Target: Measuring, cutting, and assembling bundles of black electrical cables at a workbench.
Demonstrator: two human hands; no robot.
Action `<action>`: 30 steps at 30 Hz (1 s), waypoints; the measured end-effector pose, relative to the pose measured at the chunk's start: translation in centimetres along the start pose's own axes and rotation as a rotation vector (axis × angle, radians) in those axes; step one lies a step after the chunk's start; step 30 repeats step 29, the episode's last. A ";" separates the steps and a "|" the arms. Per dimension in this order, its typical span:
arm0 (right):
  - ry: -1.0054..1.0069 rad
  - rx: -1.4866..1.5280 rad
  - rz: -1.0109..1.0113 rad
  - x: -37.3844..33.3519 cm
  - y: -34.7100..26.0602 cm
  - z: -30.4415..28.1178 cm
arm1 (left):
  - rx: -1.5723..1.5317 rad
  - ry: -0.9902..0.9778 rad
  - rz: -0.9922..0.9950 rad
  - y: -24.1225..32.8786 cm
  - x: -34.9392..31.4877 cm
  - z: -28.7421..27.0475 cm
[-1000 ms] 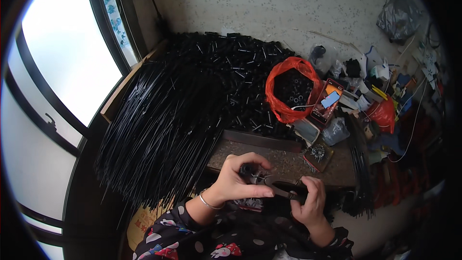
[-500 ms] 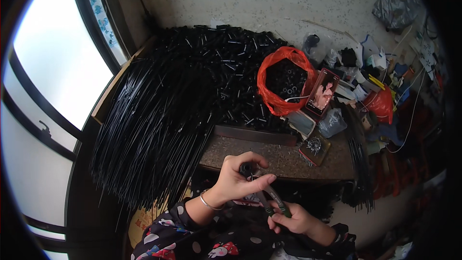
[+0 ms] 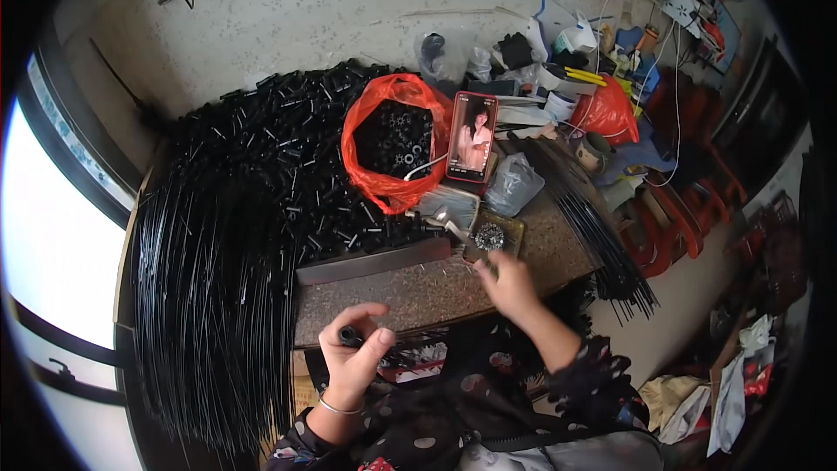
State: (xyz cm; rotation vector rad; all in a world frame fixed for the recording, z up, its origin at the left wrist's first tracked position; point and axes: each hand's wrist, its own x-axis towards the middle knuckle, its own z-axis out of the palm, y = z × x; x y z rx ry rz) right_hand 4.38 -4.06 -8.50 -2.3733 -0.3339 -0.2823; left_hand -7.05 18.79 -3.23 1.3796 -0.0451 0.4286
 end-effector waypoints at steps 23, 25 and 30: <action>0.072 0.584 0.036 0.4 -3.0 0.1 | 0.221 -0.198 -0.036 1.2 0.0 1.6; -0.228 1.091 0.206 -2.1 -8.5 -1.3 | 0.240 -0.195 0.002 1.3 -0.3 2.2; -0.290 1.422 0.221 -5.9 -12.7 -1.7 | 0.219 -0.241 0.105 2.4 -0.9 2.7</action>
